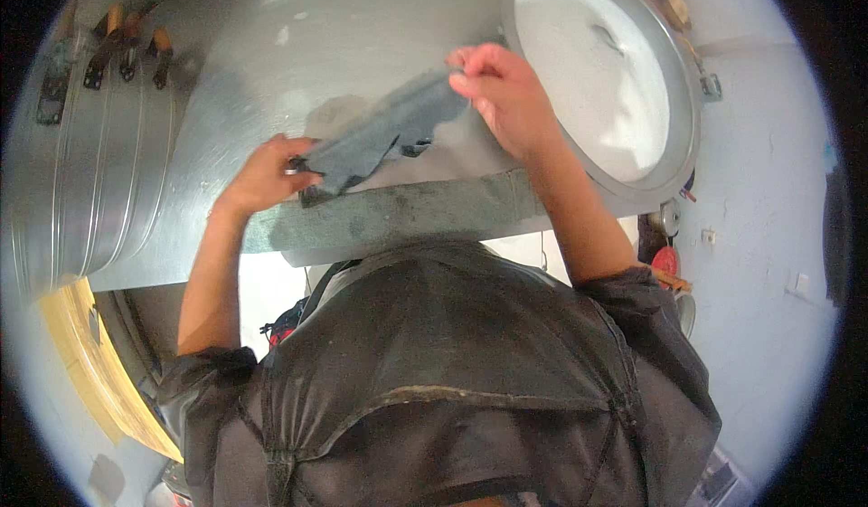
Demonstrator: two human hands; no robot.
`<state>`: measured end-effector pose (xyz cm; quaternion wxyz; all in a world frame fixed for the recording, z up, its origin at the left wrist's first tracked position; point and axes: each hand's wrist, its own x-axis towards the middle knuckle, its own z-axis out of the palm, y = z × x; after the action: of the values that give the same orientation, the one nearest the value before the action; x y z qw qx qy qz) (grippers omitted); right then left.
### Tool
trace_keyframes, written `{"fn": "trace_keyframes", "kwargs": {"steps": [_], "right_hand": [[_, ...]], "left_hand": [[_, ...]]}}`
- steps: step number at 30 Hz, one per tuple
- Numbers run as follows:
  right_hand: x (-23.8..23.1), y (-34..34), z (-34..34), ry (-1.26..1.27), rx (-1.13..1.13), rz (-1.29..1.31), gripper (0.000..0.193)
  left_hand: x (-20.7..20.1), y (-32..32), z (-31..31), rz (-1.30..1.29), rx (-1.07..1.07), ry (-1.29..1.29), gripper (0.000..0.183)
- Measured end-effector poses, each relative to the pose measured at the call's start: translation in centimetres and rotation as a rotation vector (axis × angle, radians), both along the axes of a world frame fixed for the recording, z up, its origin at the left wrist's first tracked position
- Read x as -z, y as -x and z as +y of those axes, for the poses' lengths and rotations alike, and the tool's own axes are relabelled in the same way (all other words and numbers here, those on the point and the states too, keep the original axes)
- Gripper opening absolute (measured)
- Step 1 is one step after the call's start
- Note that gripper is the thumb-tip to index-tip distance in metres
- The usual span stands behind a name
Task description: The person scrubs a large metal lid with a cloth in a soapy basin, rinses it, and places it on a stainless steel counter. They then wipe the counter surface with the cloth.
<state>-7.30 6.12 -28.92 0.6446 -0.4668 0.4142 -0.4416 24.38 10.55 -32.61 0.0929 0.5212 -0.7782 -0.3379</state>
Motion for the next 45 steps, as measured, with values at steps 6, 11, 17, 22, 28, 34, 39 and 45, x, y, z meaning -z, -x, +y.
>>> {"fn": "trace_keyframes", "kwargs": {"steps": [6,11,17,22,28,34,39,45], "right_hand": [[-7.2,2.0,-2.3,0.330,0.069,-0.195,0.015],[-10.3,7.3,0.4,0.467,-0.186,-0.080,0.015],[-2.8,9.9,7.9,-0.035,-0.425,0.238,0.015],[0.9,3.1,4.5,0.077,-0.397,0.600,0.013],[6.8,-4.3,-1.7,0.767,0.036,0.706,0.021],[13.2,-3.8,-1.6,0.550,-0.145,0.983,0.025],[14.0,-3.2,-1.6,0.554,-0.321,1.187,0.023],[15.4,-2.2,-2.6,0.757,-0.255,1.303,0.017]], "left_hand": [[-7.0,-1.3,-1.5,0.137,-0.176,0.231,0.024],[-10.4,-0.5,-0.1,0.314,-0.125,0.394,0.023],[-3.1,0.9,6.3,0.054,-0.017,0.313,0.015],[2.7,-0.1,10.4,0.095,-0.158,0.038,0.011],[3.2,-6.1,8.9,0.105,-0.766,0.131,0.017],[7.4,-4.6,7.8,0.026,-0.744,0.322,0.021],[9.4,-3.5,-0.8,0.259,-0.753,0.277,0.021],[12.6,-1.1,-12.1,-0.154,-0.594,0.368,0.021]]}}
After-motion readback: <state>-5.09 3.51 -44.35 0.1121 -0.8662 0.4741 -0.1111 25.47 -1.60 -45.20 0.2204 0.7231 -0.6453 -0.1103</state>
